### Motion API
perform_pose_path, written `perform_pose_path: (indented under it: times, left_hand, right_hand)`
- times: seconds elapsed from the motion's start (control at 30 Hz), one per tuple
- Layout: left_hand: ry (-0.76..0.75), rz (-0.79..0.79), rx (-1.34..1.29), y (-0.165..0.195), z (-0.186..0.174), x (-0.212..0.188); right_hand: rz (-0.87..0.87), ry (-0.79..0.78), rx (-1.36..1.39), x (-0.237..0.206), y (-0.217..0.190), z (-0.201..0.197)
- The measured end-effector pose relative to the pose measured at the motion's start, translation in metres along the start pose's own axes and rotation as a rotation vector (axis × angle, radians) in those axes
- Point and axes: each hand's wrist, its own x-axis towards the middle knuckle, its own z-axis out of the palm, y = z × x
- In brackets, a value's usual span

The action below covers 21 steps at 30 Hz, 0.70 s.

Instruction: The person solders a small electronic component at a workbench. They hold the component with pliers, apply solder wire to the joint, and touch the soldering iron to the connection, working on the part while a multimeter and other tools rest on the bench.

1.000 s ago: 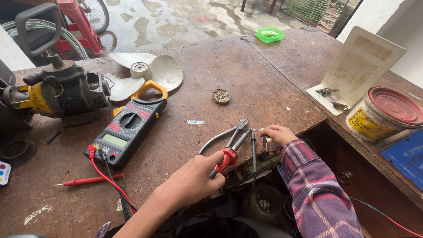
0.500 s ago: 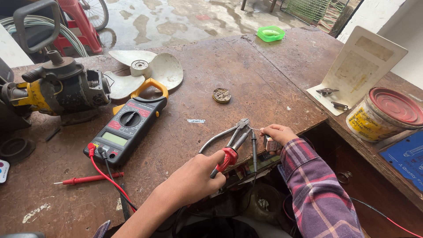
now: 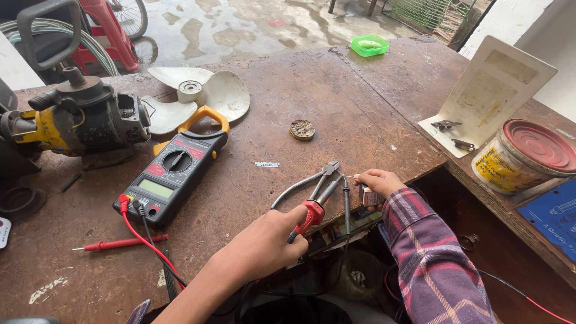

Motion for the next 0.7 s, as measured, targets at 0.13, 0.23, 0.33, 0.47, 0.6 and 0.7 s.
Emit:
perform_pose_path:
  times: [0.13,0.23,0.33,0.47,0.6,0.7]
  left_hand:
    - [0.005,0.010,0.038,0.000,0.000,0.001]
    - [-0.012,-0.005,0.023,0.000,0.000,0.000]
    - [0.012,0.025,0.022,0.000,0.000,0.001]
    - [-0.002,0.027,0.048,0.001,0.001,0.002]
    - [-0.007,0.021,0.029,0.000,0.000,0.001]
    - [-0.004,0.023,0.019,0.000,0.001,0.000]
  right_hand:
    - [0.003,-0.001,-0.014,-0.002,-0.002,0.000]
    - [0.015,0.003,0.014,-0.004,-0.002,0.000]
    - [0.023,0.007,-0.025,-0.003,-0.002,0.000]
    - [-0.009,-0.010,0.023,0.000,0.000,-0.001]
    - [-0.014,-0.004,0.042,0.007,0.003,0.001]
    - [-0.023,-0.007,0.045,0.012,0.007,0.000]
